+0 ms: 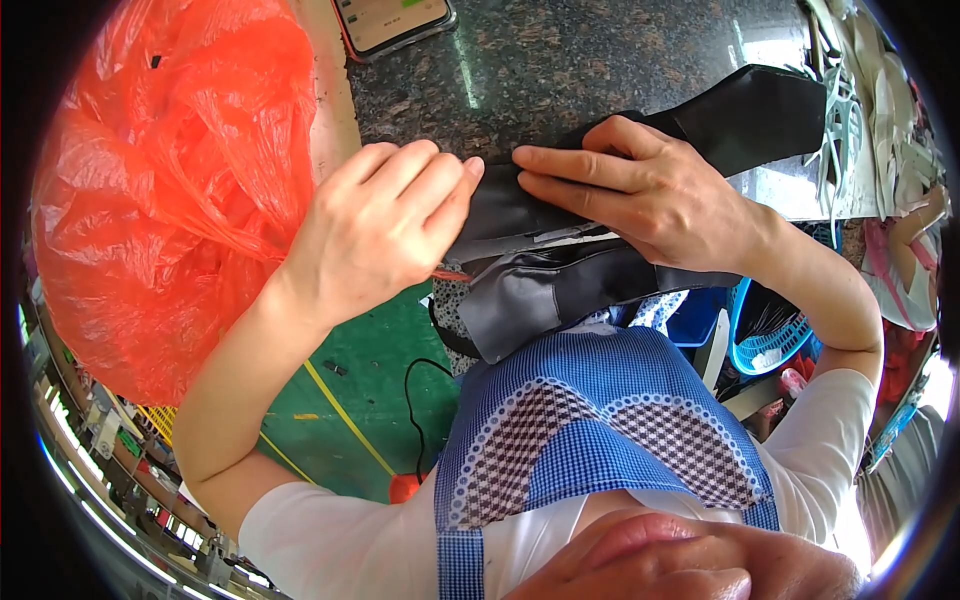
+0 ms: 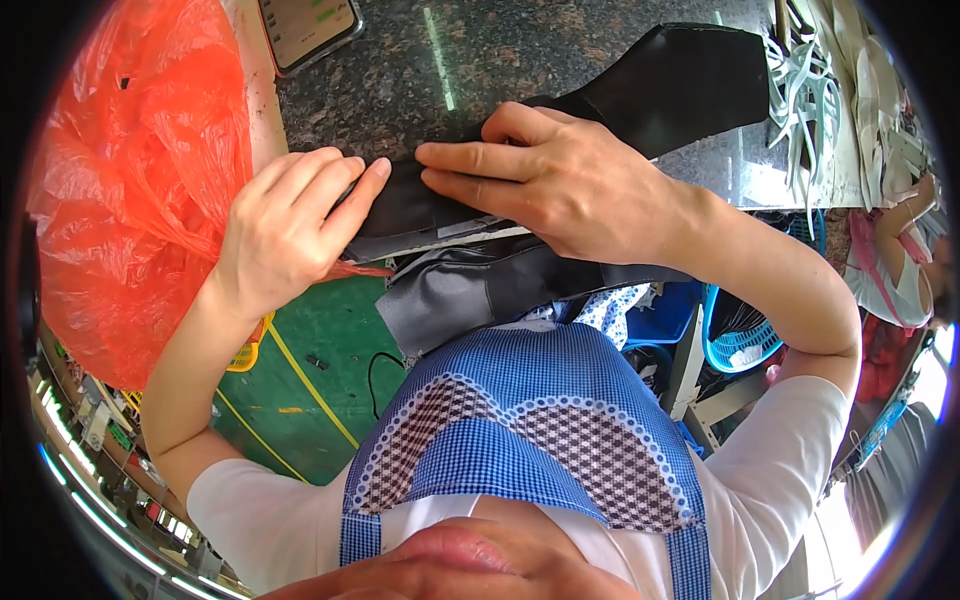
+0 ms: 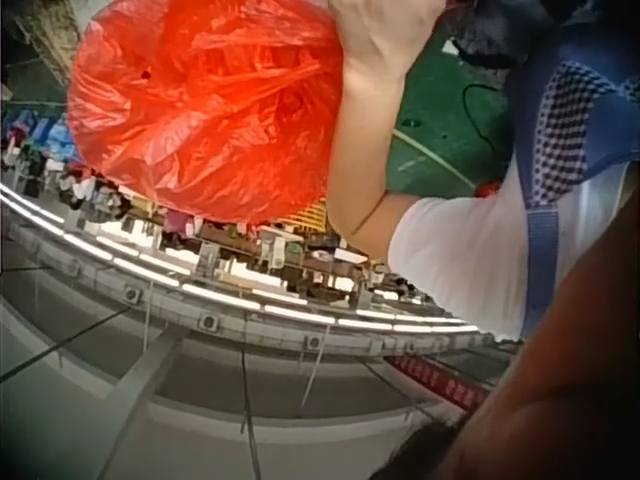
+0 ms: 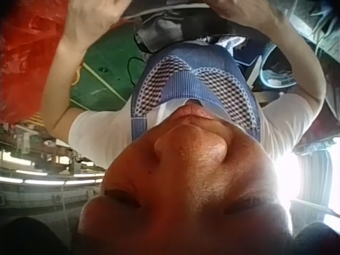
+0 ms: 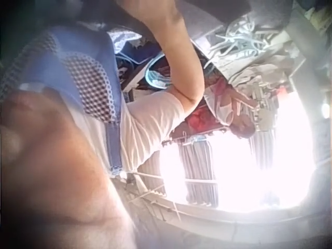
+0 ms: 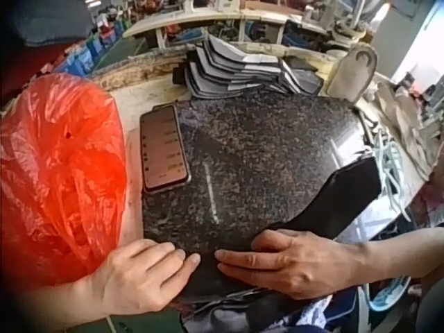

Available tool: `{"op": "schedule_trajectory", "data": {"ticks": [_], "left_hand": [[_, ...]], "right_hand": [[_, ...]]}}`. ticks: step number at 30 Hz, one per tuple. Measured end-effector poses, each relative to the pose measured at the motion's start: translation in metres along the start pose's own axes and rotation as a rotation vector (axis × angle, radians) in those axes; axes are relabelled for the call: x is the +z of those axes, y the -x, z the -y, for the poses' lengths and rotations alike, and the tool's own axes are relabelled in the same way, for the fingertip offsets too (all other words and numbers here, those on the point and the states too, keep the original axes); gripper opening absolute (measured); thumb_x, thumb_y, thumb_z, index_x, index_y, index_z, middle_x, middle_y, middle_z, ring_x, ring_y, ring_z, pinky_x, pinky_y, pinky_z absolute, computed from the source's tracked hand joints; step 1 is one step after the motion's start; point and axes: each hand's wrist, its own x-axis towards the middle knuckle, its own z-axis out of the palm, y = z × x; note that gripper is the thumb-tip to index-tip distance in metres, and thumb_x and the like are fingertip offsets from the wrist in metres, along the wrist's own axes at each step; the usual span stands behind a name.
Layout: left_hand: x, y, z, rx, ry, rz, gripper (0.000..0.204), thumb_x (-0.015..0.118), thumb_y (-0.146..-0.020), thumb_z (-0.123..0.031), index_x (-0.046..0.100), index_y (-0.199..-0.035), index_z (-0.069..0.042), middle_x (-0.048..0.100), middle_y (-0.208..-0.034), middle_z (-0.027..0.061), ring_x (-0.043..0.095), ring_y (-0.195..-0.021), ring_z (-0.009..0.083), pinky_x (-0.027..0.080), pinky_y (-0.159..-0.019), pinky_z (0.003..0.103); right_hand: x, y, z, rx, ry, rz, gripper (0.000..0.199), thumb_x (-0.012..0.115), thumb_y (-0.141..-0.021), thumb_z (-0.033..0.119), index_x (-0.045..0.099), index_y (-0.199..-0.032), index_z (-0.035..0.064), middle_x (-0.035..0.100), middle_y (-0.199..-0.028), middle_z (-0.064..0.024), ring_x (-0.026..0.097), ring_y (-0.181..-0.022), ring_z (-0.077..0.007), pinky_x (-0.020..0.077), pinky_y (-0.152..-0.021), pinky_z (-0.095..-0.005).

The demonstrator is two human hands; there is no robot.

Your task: Applying adhesive reinforcement strips to black shoe upper components at a manufacturing workbench.

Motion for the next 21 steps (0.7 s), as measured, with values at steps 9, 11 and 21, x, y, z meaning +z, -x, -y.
{"op": "schedule_trajectory", "data": {"ticks": [9, 11, 21], "left_hand": [[-0.029, 0.013, 0.013, -0.149, 0.221, 0.182, 0.057, 0.078, -0.063, -0.006, 0.071, -0.12, -0.007, 0.061, -0.12, 0.0125, 0.063, -0.112, 0.0331, 0.055, -0.088, 0.043], [-0.028, 0.017, 0.009, -0.219, 0.303, 0.187, 0.055, 0.082, -0.064, -0.012, 0.071, -0.118, -0.005, 0.06, -0.119, 0.0132, 0.063, -0.112, 0.0337, 0.055, -0.089, 0.044], [-0.041, -0.04, 0.028, -0.049, 0.419, 0.058, 0.041, 0.084, -0.079, -0.039, 0.072, -0.088, -0.001, 0.067, -0.096, 0.0097, 0.065, -0.09, 0.0305, 0.052, -0.079, 0.041]], "right_hand": [[-0.022, -0.015, 0.01, -0.021, 0.155, 0.136, 0.031, 0.067, -0.079, 0.018, 0.075, -0.105, 0.0052, 0.064, -0.141, -0.0018, 0.06, -0.094, -0.02, 0.0531, -0.078, -0.0352], [-0.038, 0.013, 0.002, 0.008, 0.148, 0.138, 0.029, 0.068, -0.076, 0.018, 0.074, -0.101, 0.0043, 0.065, -0.139, -0.003, 0.06, -0.094, -0.0209, 0.0533, -0.079, -0.0357], [-0.004, 0.041, 0.047, -0.047, 0.115, 0.005, 0.018, 0.068, -0.078, 0.02, 0.055, -0.078, 0.0076, 0.051, -0.083, -0.0059, 0.059, -0.079, -0.0214, 0.0513, -0.062, -0.0342]]}}
